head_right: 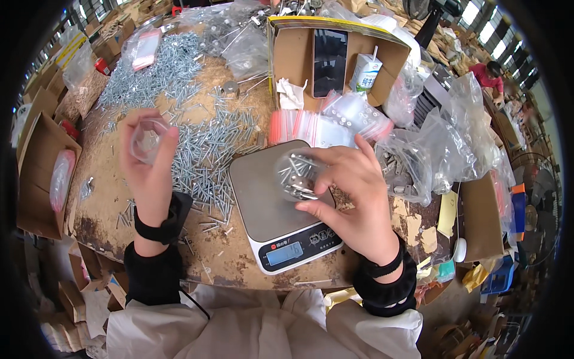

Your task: The person repeatedly scoops small metal nails from a pile on a table, places them on a digital scale, and then transfers them into small plastic bags. This process is repeated multiple times throughout the video.

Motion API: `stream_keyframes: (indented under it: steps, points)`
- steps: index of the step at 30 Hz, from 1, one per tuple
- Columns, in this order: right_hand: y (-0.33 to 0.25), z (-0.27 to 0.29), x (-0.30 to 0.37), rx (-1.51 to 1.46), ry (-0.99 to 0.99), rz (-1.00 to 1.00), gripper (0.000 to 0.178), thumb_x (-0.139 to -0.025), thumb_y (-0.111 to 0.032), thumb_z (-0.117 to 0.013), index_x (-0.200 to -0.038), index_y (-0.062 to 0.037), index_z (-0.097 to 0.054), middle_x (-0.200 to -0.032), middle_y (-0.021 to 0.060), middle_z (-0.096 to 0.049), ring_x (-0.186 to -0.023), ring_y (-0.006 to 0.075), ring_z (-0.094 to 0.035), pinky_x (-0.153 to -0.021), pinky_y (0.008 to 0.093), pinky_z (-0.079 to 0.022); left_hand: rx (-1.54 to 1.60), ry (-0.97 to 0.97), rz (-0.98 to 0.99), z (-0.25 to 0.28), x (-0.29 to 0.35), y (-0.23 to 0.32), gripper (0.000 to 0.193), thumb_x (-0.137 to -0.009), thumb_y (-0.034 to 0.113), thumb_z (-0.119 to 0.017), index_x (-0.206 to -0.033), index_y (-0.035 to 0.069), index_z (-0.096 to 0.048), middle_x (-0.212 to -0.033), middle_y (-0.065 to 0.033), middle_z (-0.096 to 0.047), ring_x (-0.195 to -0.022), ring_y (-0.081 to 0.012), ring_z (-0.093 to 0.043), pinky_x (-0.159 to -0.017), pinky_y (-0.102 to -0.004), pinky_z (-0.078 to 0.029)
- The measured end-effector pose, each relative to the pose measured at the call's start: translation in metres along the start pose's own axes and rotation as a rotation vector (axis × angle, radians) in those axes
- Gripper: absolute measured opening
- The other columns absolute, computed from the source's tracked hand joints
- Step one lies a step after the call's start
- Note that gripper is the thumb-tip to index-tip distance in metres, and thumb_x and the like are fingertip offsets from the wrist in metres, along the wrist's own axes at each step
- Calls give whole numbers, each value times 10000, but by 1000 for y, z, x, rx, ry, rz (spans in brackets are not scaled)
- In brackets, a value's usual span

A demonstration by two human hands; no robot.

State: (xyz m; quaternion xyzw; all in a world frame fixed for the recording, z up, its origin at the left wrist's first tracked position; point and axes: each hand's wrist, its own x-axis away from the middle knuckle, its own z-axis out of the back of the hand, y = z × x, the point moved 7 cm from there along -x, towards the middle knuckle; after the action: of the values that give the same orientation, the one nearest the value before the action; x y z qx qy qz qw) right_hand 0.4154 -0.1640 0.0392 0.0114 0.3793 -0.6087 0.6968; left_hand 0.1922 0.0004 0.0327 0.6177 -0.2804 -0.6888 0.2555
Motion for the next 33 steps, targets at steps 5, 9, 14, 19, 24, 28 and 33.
stream_keyframes:
  steps: [5,9,14,19,24,28,33]
  points:
    - [1,-4,1,31,-22,-15,357,-623,-204,-884,-763,-107,-570,-1143,61,-720,-1087,271,-627,-1143,573,-273,44,-40,48,-8,6,-3,314,-797,-8,-732,-1078,44,-602,-880,-17,-557,-827,-112,-542,-789,-267,-442]
    - [1,-7,1,69,-55,-16,364,-615,-201,-886,-761,-107,-566,-1135,56,-719,-1079,262,-627,-1141,578,-277,-76,-74,-43,-12,10,0,317,-791,-4,-737,-1075,45,-604,-896,-23,-558,-828,-124,-551,-794,-272,-443]
    - [-2,-15,1,101,-100,-33,368,-612,-195,-884,-751,-105,-555,-1104,47,-716,-1089,260,-622,-1131,587,-292,-54,-73,-5,-12,10,-3,325,-785,-14,-736,-1076,42,-604,-911,-28,-552,-823,-128,-556,-798,-275,-446]
    - [-1,-28,6,123,-167,7,363,-614,-202,-878,-739,-97,-553,-1059,46,-709,-1116,263,-615,-1121,597,-302,-32,-91,-18,-15,11,-1,327,-787,-24,-732,-1080,34,-600,-930,-33,-550,-824,-128,-557,-798,-275,-450]
    - [-2,-27,5,140,-168,21,354,-616,-197,-874,-730,-91,-556,-1052,52,-708,-1125,273,-610,-1121,592,-305,-31,-91,-4,-15,12,-3,331,-786,-28,-732,-1081,33,-597,-939,-36,-549,-827,-129,-558,-796,-273,-453]
    - [-1,-30,6,130,-189,6,348,-624,-192,-870,-741,-93,-557,-1055,52,-702,-1138,278,-602,-1127,586,-298,-5,-89,-3,-17,13,-3,331,-783,-33,-730,-1079,36,-598,-942,-37,-547,-825,-130,-557,-792,-270,-452]
    - [1,-37,10,136,-245,6,328,-667,-226,-853,-801,-103,-579,-1095,52,-688,-1171,275,-580,-1132,582,-291,-42,-134,-32,-23,16,1,330,-780,-23,-723,-1079,48,-602,-924,-39,-547,-819,-150,-552,-812,-282,-448]
